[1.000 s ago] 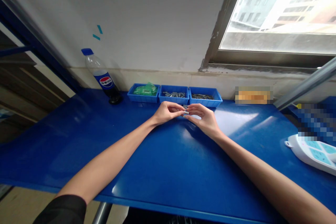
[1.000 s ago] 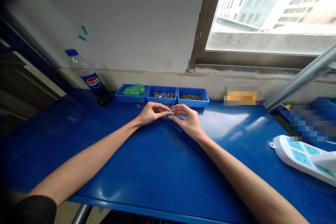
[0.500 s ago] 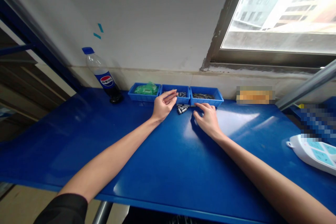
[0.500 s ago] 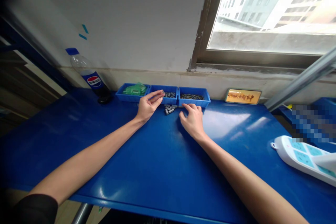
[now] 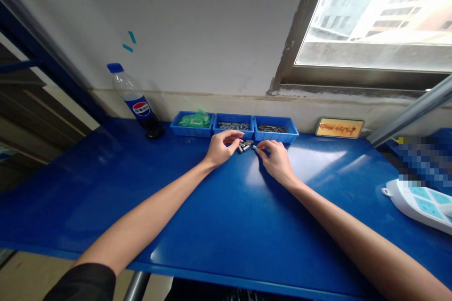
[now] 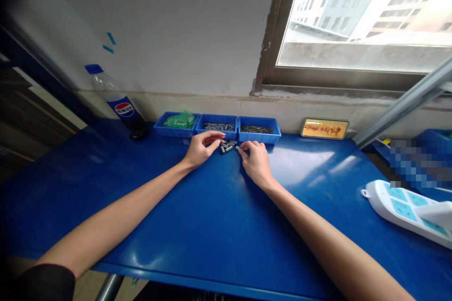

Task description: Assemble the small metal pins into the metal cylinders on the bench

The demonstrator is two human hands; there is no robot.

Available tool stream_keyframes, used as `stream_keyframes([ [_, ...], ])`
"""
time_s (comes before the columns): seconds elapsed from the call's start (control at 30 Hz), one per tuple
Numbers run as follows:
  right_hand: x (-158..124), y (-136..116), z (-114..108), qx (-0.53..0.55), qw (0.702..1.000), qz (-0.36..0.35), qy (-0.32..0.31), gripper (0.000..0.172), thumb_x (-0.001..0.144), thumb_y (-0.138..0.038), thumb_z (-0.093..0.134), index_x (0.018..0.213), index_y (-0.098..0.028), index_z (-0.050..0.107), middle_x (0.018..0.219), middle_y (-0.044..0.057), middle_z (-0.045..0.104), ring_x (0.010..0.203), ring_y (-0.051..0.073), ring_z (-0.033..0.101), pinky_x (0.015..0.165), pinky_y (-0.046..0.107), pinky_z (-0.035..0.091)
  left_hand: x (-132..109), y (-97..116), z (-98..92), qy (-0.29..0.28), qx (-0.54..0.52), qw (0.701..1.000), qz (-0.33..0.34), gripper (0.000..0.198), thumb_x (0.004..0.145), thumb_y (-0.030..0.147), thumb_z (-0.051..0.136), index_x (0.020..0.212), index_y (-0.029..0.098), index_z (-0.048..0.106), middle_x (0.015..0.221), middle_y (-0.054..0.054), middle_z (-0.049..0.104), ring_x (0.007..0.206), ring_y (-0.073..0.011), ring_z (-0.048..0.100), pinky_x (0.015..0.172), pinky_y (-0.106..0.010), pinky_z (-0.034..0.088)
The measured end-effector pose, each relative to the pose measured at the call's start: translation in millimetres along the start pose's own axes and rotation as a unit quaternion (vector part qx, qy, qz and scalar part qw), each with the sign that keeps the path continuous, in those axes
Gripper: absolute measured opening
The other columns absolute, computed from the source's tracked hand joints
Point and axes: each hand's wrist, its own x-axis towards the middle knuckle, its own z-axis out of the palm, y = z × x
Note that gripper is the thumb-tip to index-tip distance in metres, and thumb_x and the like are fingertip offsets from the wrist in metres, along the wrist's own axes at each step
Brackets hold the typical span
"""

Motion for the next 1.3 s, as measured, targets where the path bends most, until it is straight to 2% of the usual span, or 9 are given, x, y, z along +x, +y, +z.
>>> stream_keyframes([
  [0.23,1,-2,-1,0.026,0.999,0.011,0.023,0.029,0.095,-0.045,0.058,0.088,-0.022,0.075,0.090,0.009,0.073,0.086,0.027,0.062,0.083,0.042,0.049,0,2,-0.7,-0.012,0.006,1.000,0.000,0.026,0.085,0.024,0.066,0.108,0.016,0.075,0.100,-0.009,0.079,0.085,-0.0213,0.077,0.083,-0.033,0.062],
  [0.3,2,-4,-4,0.096,0.994,0.039,0.036,0.032,0.095,-0.049,0.058,0.091,-0.022,0.074,0.090,0.009,0.075,0.082,0.026,0.065,0.079,0.041,0.052,0,2,-1.1,-0.020,0.005,1.000,-0.004,0.027,0.085,0.024,0.066,0.109,0.016,0.075,0.098,-0.008,0.079,0.085,-0.0212,0.077,0.083,-0.033,0.062],
  [0.4,2,-9,-8,0.232,0.969,0.078,0.031,0.038,0.092,-0.056,0.061,0.096,-0.021,0.074,0.084,0.007,0.076,0.073,0.024,0.069,0.072,0.038,0.055,-1,2,-1.2,-0.040,-0.007,0.999,-0.014,0.028,0.086,0.025,0.067,0.111,0.016,0.074,0.096,-0.008,0.079,0.088,-0.0215,0.076,0.085,-0.033,0.061],
  [0.57,1,-14,-10,0.352,0.934,0.061,-0.006,0.039,0.085,-0.057,0.072,0.097,-0.020,0.074,0.084,0.006,0.077,0.075,0.024,0.072,0.073,0.037,0.060,-1,5,-1.3,-0.121,-0.045,0.991,-0.029,0.031,0.088,0.032,0.069,0.114,0.016,0.073,0.097,-0.009,0.079,0.086,-0.0209,0.077,0.087,-0.034,0.061],
  [0.67,-1,-16,-10,0.362,0.931,0.039,-0.020,0.036,0.083,-0.054,0.076,0.099,-0.022,0.074,0.088,0.006,0.077,0.078,0.023,0.073,0.077,0.037,0.060,-2,6,-2.0,-0.147,-0.052,0.987,-0.035,0.031,0.088,0.036,0.072,0.111,0.016,0.074,0.096,-0.009,0.079,0.087,-0.0216,0.077,0.087,-0.034,0.061],
  [1.0,-2,-20,-11,0.331,0.943,-0.004,-0.037,0.032,0.084,-0.050,0.077,0.098,-0.022,0.072,0.091,0.006,0.077,0.083,0.023,0.075,0.082,0.038,0.061,-1,1,-2.3,-0.154,-0.079,0.983,-0.056,0.033,0.083,0.040,0.079,0.102,0.014,0.077,0.090,-0.010,0.081,0.082,-0.0218,0.078,0.080,-0.031,0.063],
  [1.1,-2,-20,-12,0.321,0.946,0.004,-0.036,0.031,0.086,-0.045,0.076,0.105,-0.022,0.070,0.093,0.006,0.078,0.086,0.023,0.075,0.082,0.037,0.061,1,-2,-2.0,-0.110,-0.108,0.986,-0.067,0.037,0.080,0.042,0.082,0.101,0.012,0.078,0.087,-0.011,0.080,0.078,-0.0235,0.079,0.077,-0.032,0.063],
  [1.2,0,-19,-11,0.275,0.961,-0.001,-0.020,0.024,0.090,-0.040,0.069,0.106,-0.022,0.070,0.098,0.006,0.078,0.088,0.023,0.074,0.083,0.038,0.060,5,-4,-1.1,-0.009,-0.139,0.988,-0.065,0.040,0.076,0.043,0.085,0.100,0.011,0.077,0.087,-0.012,0.081,0.083,-0.0274,0.079,0.080,-0.036,0.064],
  [1.3,0,-17,-10,0.189,0.981,-0.037,-0.006,0.021,0.092,-0.034,0.065,0.109,-0.024,0.072,0.107,0.007,0.077,0.099,0.026,0.072,0.089,0.043,0.058,8,-4,-0.3,0.076,-0.167,0.981,-0.055,0.043,0.073,0.041,0.088,0.104,0.012,0.078,0.102,-0.013,0.080,0.096,-0.0309,0.078,0.090,-0.042,0.063],
])
